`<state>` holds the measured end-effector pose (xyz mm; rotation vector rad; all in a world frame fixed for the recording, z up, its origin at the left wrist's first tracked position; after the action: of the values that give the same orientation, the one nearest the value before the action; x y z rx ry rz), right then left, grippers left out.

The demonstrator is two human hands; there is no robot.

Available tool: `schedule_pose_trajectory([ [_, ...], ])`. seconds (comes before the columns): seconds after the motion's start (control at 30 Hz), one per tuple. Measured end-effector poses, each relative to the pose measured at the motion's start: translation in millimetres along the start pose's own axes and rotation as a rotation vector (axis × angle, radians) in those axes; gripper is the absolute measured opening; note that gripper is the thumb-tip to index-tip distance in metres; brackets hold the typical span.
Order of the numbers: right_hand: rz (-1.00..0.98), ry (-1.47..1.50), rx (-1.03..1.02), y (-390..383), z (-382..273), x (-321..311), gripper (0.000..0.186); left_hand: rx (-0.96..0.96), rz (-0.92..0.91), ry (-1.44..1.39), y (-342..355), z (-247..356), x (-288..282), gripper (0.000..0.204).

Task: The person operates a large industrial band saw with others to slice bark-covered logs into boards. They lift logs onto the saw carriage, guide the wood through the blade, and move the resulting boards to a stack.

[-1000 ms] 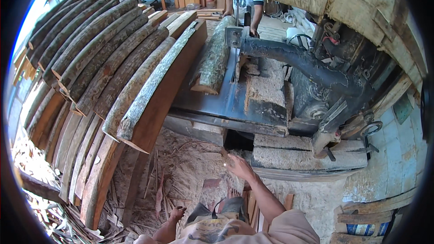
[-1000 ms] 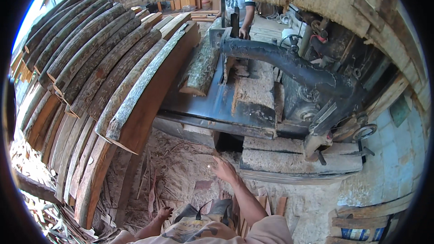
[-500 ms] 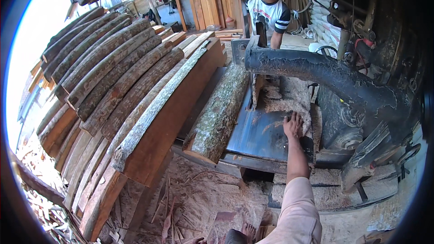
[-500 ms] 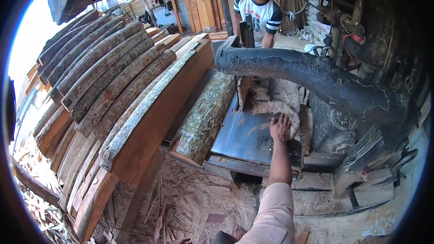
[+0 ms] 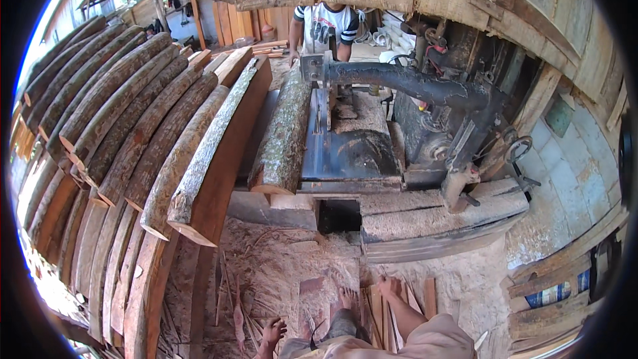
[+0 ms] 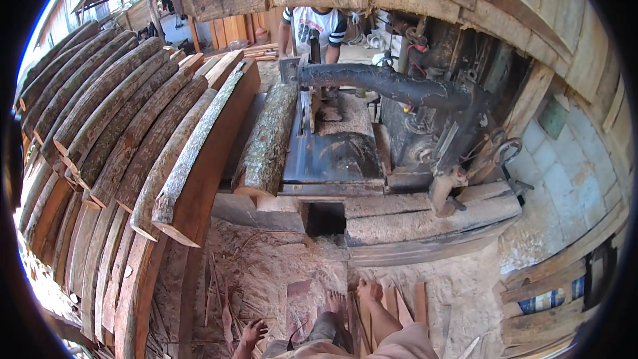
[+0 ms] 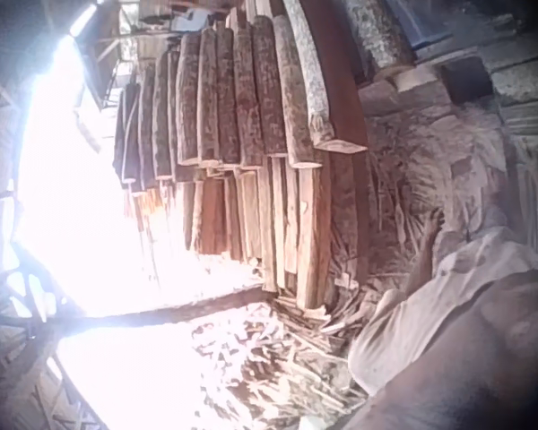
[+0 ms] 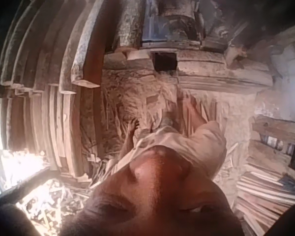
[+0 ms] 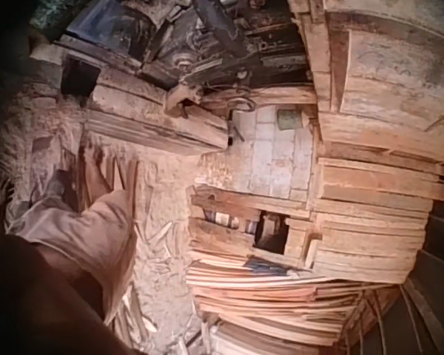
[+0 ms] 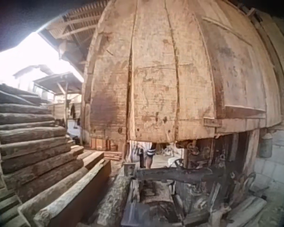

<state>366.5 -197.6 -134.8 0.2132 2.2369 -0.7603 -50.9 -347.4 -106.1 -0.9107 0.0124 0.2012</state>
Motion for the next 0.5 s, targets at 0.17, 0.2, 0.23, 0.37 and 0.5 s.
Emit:
schedule_pose_trajectory([
  [0.17,-0.49,0.007,0.372,-232.7,117.9,103.6,0.067,0.21,-0.09,-0.021,-35.4,-3.6,-47.7,0.049],
  [0.2,-0.485,0.132,0.524,-261.1,124.5,105.6,0.067,0.187,-0.107,-0.016,-42.1,-15.4,-59.6,0.049],
  [0.23,-0.483,0.114,0.529,-278.3,129.3,103.8,0.067,0.143,-0.079,0.022,-42.3,-39.8,-74.2,0.049],
  [0.37,-0.402,0.163,0.538,-328.8,126.2,78.6,0.063,-0.156,-0.008,0.086,-52.8,-172.9,-139.8,0.049],
  [0.5,-0.558,0.668,0.572,-349.1,80.4,15.7,0.052,-0.331,-0.055,0.239,-87.3,-248.5,-168.8,0.049],
])
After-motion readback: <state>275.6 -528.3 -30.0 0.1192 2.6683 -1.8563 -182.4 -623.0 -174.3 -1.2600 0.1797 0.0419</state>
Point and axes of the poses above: each hand's wrist, its own y-axis towards the middle knuckle, its own x-axis out of the palm, z = x × y, the point moved 1 cm from there along y, towards the middle knuckle, and after that the axes turned 1 degree about y, right-handed, at the moved point
